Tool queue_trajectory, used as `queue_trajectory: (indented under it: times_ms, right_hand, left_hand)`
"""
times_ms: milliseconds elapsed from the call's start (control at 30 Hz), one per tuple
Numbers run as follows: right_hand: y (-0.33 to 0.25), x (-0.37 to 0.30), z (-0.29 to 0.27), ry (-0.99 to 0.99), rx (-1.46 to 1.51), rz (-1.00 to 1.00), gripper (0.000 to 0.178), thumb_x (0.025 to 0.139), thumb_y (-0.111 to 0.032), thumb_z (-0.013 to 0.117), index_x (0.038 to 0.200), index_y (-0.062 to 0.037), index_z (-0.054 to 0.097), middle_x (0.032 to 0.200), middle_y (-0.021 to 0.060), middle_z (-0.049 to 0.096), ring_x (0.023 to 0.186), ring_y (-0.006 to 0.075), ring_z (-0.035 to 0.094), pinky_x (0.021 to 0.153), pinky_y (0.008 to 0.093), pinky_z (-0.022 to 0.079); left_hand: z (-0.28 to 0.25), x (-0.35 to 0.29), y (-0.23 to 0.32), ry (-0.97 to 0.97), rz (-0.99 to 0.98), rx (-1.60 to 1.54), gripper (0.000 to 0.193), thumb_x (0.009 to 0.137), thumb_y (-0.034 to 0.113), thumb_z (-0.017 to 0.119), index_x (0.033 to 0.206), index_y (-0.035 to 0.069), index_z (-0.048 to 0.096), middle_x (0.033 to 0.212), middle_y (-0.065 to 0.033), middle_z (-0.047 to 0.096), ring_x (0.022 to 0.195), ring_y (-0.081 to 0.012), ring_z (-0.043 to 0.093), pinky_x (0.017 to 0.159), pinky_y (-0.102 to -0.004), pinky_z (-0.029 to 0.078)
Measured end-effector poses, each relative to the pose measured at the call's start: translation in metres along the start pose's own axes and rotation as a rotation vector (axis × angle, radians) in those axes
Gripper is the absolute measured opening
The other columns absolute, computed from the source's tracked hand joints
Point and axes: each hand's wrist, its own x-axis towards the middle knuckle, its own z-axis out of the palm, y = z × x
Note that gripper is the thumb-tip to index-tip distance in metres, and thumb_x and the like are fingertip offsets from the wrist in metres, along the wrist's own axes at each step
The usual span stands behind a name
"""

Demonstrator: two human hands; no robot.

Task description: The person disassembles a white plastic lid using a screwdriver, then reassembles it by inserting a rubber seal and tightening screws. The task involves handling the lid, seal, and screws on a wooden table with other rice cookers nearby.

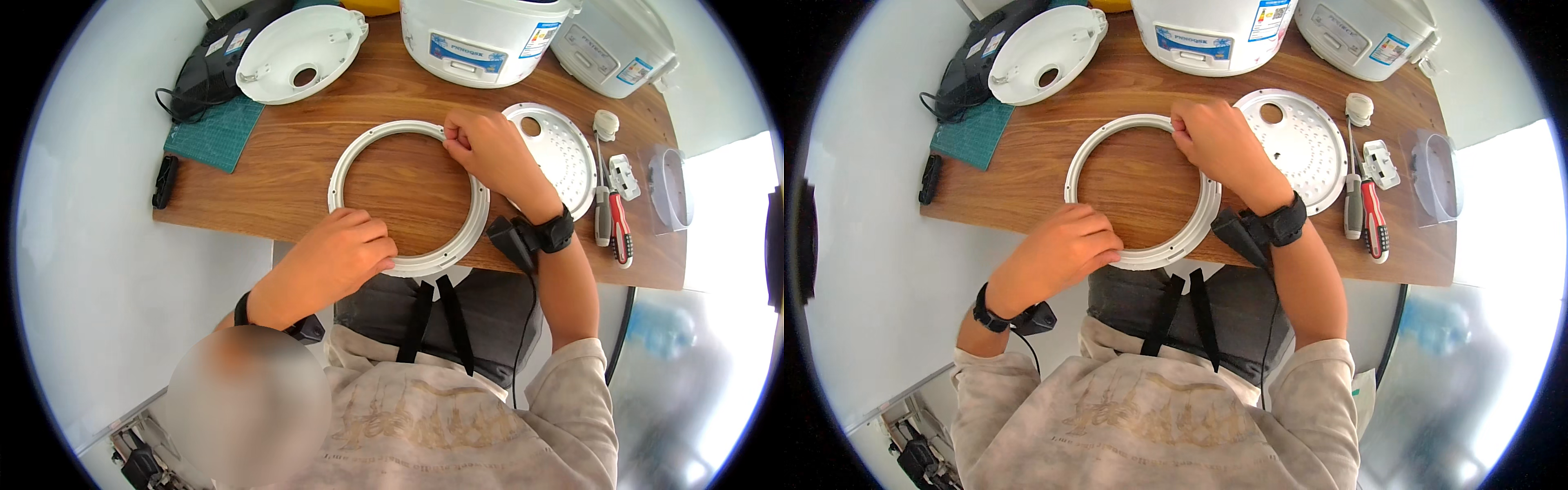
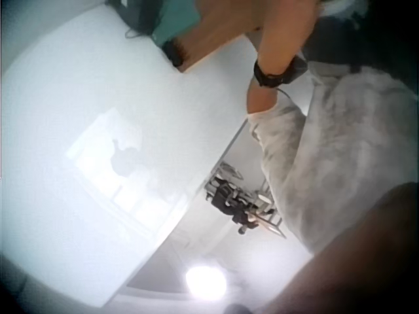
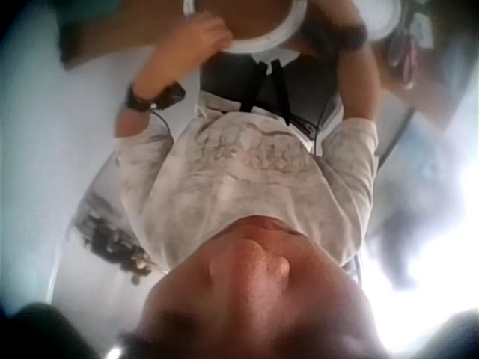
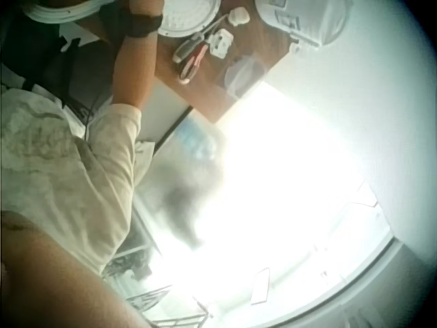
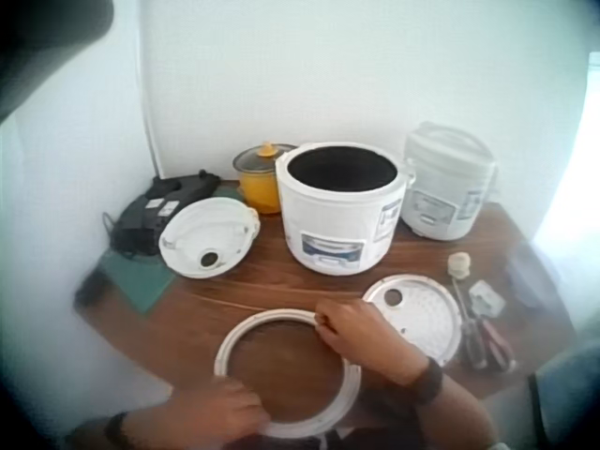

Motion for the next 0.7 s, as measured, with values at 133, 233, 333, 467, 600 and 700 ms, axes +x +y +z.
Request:
queue_trajectory:
  times_ms: [133, 233, 333, 467, 600, 700]
  right_hand:
    - [0.000, 0.000, 0.000, 0.011, 0.016, -0.003, 0.007, 0.083, -0.007, 0.064, 0.081, -0.0001, 0.063, 0.075, 0.0194, 0.066, 0.072, 0.0416, 0.064, 0.064, 0.0477, 0.051]
    - [0.000, 0.000, 0.001, 0.021, 0.018, -0.010, 0.006, 0.083, -0.006, 0.064, 0.081, -0.0003, 0.064, 0.075, 0.0195, 0.066, 0.072, 0.0422, 0.064, 0.064, 0.0483, 0.051]
    - [0.001, -0.001, 0.001, 0.027, 0.034, -0.001, 0.006, 0.083, -0.006, 0.063, 0.081, -0.0005, 0.064, 0.076, 0.0200, 0.066, 0.072, 0.0428, 0.063, 0.065, 0.0488, 0.051]
    - [0.004, -0.003, 0.004, 0.058, 0.042, -0.030, 0.008, 0.084, -0.006, 0.062, 0.081, 0.0002, 0.062, 0.075, 0.0211, 0.065, 0.073, 0.0434, 0.063, 0.065, 0.0499, 0.051]
    - [0.003, -0.003, 0.005, 0.072, 0.034, -0.049, 0.008, 0.085, -0.006, 0.061, 0.081, 0.0005, 0.061, 0.074, 0.0221, 0.064, 0.072, 0.0434, 0.063, 0.065, 0.0509, 0.051]
    - [0.005, -0.005, 0.009, 0.091, -0.008, -0.074, 0.008, 0.086, -0.007, 0.062, 0.081, 0.0001, 0.061, 0.074, 0.0225, 0.064, 0.073, 0.0432, 0.064, 0.065, 0.0503, 0.053]
  left_hand:
    - [0.006, 0.003, 0.010, 0.049, -0.054, -0.100, 0.014, 0.086, 0.018, 0.073, 0.092, 0.007, 0.068, 0.089, -0.0046, 0.060, 0.089, -0.0251, 0.060, 0.078, -0.0361, 0.051]
    - [0.013, 0.008, 0.019, 0.118, -0.073, -0.127, 0.017, 0.084, 0.019, 0.075, 0.095, 0.008, 0.069, 0.089, -0.0050, 0.060, 0.084, -0.0260, 0.062, 0.073, -0.0366, 0.051]
    - [0.019, 0.013, 0.024, 0.156, -0.096, -0.138, 0.020, 0.082, 0.020, 0.077, 0.096, 0.008, 0.069, 0.088, -0.0054, 0.061, 0.082, -0.0265, 0.062, 0.070, -0.0368, 0.051]
    - [0.027, 0.014, 0.026, 0.176, -0.091, -0.089, 0.023, 0.080, 0.021, 0.079, 0.095, 0.007, 0.067, 0.088, -0.0066, 0.061, 0.080, -0.0268, 0.062, 0.068, -0.0374, 0.051]
    - [0.029, 0.015, 0.032, 0.185, -0.103, -0.019, 0.023, 0.078, 0.017, 0.080, 0.094, 0.006, 0.067, 0.087, -0.0072, 0.061, 0.079, -0.0274, 0.061, 0.068, -0.0373, 0.051]
    - [0.030, 0.016, 0.035, 0.191, -0.092, 0.043, 0.023, 0.077, 0.015, 0.080, 0.094, 0.006, 0.067, 0.086, -0.0070, 0.061, 0.079, -0.0272, 0.061, 0.068, -0.0368, 0.051]
